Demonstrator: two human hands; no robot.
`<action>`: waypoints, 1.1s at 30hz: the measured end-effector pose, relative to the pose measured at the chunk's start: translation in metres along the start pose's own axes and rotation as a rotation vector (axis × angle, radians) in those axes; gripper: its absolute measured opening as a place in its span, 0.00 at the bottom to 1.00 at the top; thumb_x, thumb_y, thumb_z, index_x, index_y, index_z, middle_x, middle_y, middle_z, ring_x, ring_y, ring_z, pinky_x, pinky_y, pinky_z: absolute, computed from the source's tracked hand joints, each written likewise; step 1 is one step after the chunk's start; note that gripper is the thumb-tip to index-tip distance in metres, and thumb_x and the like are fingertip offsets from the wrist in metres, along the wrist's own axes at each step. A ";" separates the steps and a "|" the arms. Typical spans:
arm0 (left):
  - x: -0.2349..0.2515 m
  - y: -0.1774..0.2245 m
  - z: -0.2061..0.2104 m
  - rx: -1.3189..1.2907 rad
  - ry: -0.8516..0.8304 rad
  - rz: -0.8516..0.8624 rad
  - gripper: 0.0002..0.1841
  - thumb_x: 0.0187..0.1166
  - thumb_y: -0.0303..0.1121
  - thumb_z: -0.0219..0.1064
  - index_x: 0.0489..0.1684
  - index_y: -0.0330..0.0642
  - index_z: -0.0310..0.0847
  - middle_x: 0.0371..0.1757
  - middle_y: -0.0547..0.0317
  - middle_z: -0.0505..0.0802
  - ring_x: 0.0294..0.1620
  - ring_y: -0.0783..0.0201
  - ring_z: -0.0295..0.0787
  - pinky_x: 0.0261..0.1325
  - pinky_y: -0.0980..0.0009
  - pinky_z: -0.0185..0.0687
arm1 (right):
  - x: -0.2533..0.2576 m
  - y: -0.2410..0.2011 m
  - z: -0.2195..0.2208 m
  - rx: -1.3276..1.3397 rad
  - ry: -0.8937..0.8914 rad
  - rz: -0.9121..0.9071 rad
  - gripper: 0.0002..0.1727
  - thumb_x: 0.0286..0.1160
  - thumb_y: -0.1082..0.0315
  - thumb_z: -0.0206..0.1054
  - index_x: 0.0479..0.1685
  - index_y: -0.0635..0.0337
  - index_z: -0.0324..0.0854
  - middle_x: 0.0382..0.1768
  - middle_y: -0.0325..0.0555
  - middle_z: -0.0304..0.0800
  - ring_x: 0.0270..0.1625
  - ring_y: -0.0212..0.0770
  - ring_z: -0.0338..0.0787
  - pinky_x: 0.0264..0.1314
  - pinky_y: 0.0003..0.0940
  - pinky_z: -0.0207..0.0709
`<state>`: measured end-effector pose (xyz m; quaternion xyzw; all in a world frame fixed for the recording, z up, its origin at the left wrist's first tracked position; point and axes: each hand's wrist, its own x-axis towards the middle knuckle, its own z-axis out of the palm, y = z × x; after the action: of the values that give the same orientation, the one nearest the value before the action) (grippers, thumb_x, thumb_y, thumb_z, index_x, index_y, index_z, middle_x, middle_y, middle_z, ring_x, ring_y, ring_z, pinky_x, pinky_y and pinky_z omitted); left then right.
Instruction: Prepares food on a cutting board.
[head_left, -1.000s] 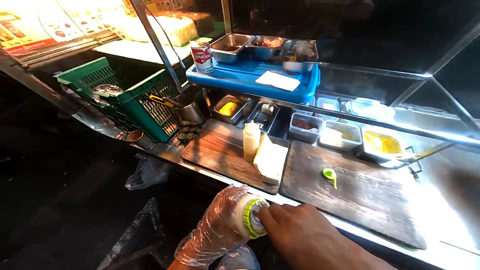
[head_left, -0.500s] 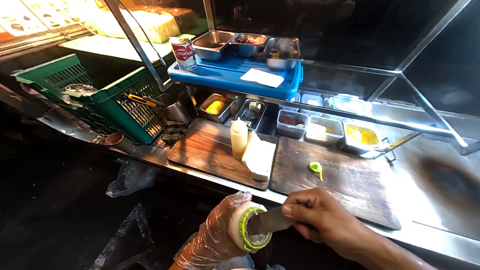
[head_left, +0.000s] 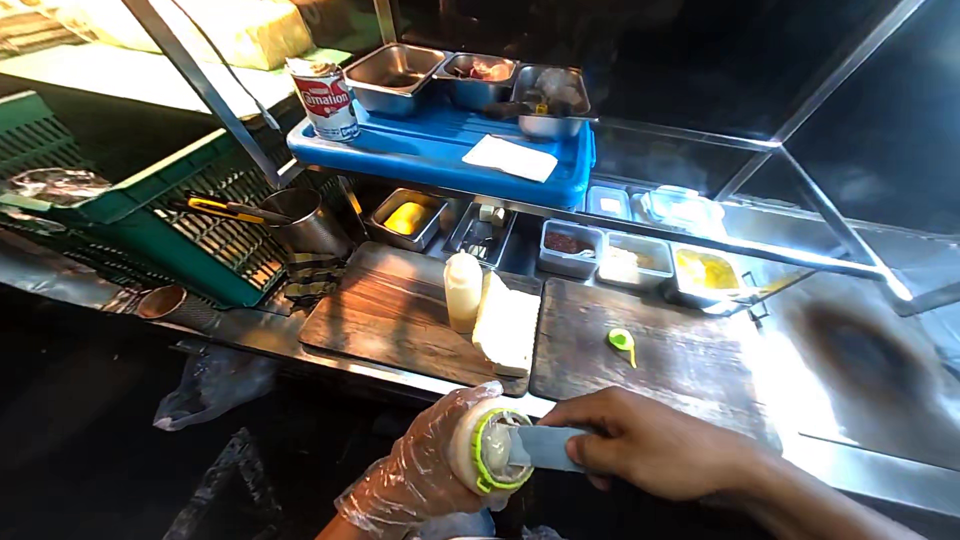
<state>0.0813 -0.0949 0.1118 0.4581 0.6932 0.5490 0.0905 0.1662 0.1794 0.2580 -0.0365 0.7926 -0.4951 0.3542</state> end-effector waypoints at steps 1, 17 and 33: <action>0.004 -0.003 -0.003 -0.009 -0.008 -0.004 0.54 0.45 0.51 0.93 0.78 0.38 0.73 0.70 0.47 0.88 0.72 0.62 0.84 0.78 0.64 0.81 | 0.003 0.004 0.000 0.091 0.010 -0.004 0.17 0.89 0.62 0.57 0.68 0.50 0.84 0.30 0.39 0.87 0.24 0.30 0.82 0.28 0.28 0.79; 0.044 -0.037 -0.031 -0.069 -0.036 -0.024 0.51 0.45 0.53 0.92 0.75 0.35 0.77 0.69 0.47 0.89 0.73 0.63 0.84 0.79 0.67 0.79 | 0.024 0.021 -0.021 0.469 0.097 0.016 0.14 0.85 0.63 0.63 0.63 0.50 0.88 0.25 0.37 0.86 0.17 0.25 0.77 0.17 0.19 0.69; 0.083 -0.055 -0.042 -0.258 -0.049 -0.163 0.55 0.39 0.49 0.94 0.78 0.40 0.75 0.71 0.57 0.88 0.73 0.70 0.83 0.79 0.70 0.79 | 0.041 0.036 -0.033 0.759 0.247 -0.137 0.15 0.84 0.60 0.66 0.63 0.46 0.89 0.29 0.38 0.90 0.20 0.23 0.78 0.16 0.17 0.67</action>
<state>-0.0214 -0.0609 0.1126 0.3981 0.6494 0.6131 0.2097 0.1266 0.2065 0.2157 0.1037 0.5858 -0.7756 0.2109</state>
